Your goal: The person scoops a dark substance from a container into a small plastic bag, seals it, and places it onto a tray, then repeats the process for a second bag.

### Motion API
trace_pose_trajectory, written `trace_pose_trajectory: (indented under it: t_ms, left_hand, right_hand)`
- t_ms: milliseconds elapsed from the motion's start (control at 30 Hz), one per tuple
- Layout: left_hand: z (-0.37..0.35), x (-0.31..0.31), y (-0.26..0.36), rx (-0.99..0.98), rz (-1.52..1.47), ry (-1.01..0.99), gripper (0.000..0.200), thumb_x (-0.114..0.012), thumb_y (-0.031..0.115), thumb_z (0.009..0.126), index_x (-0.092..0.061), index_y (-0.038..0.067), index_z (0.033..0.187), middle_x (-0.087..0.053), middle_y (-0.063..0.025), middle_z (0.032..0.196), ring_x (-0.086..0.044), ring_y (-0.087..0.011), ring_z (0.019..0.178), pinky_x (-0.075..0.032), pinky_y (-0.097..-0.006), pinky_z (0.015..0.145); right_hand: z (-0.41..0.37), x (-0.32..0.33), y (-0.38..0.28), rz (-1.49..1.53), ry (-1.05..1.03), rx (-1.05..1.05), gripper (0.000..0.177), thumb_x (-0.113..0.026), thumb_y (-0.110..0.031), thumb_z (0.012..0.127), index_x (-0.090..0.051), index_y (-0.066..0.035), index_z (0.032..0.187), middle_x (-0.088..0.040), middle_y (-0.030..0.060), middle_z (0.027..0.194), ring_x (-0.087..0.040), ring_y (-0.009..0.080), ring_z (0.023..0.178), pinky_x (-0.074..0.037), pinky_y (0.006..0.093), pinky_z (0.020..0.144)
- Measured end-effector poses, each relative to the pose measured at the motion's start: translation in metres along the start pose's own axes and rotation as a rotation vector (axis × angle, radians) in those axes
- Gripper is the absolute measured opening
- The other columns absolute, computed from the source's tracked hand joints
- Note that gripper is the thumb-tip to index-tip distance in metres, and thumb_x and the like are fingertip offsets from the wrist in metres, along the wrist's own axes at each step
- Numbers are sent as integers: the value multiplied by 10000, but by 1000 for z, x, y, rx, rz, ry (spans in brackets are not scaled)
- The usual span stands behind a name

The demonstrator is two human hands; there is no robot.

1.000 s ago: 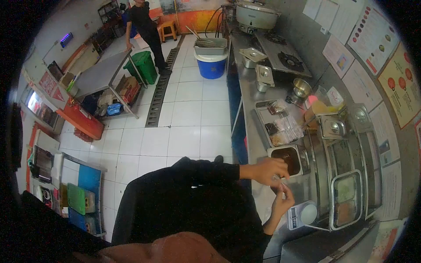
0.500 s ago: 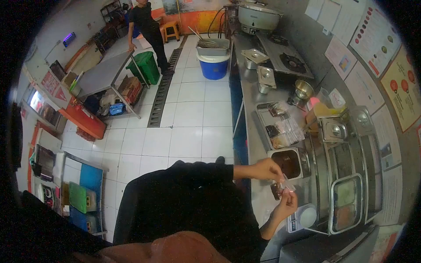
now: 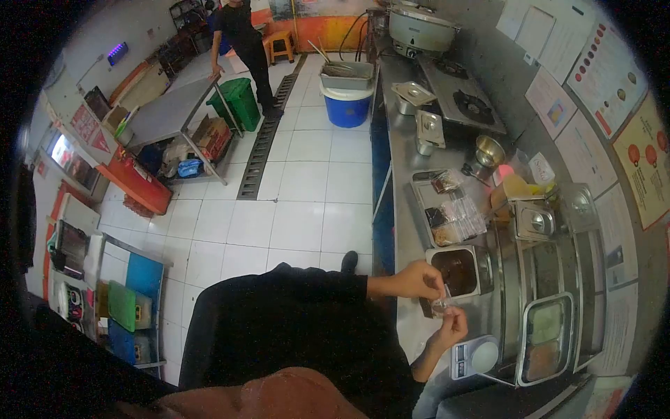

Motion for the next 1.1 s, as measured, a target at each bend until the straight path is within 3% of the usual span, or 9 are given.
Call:
trace_pose_trajectory:
  t_ms: [233, 533, 1100]
  left_hand:
    - [6, -18, -8, 14, -57, -77, 167, -771, 149, 714, -693, 17, 781, -669, -40, 711, -605, -90, 654, -483, -243, 604]
    - [11, -22, -5, -4, 59, -110, 171, -776, 137, 720, -679, 3, 762, -666, -59, 705, -606, -93, 655, -487, -254, 598]
    - [12, -32, -12, -11, 15, -135, 115, -744, 79, 722, -672, -4, 755, -676, -67, 720, -631, -104, 674, -496, -250, 613]
  right_hand:
    - [5, 1, 1, -120, -49, -25, 151, -639, -117, 845, -629, 27, 803, -583, 21, 735, -498, 85, 677, -396, 217, 625]
    - [5, 8, 8, -124, -28, -21, 86, -623, -59, 826, -631, 25, 805, -575, 16, 747, -490, 86, 669, -381, 221, 611]
    - [0, 14, 5, -121, 4, -31, 56, -588, -17, 802, -626, 22, 790, -579, 21, 744, -500, 90, 688, -394, 225, 641]
Point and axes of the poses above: each hand's wrist, its own z-axis towards the middle knuckle, its own x-axis out of the back of the hand, y = z × x, the point moved 8 cm from there along z, towards the middle knuckle
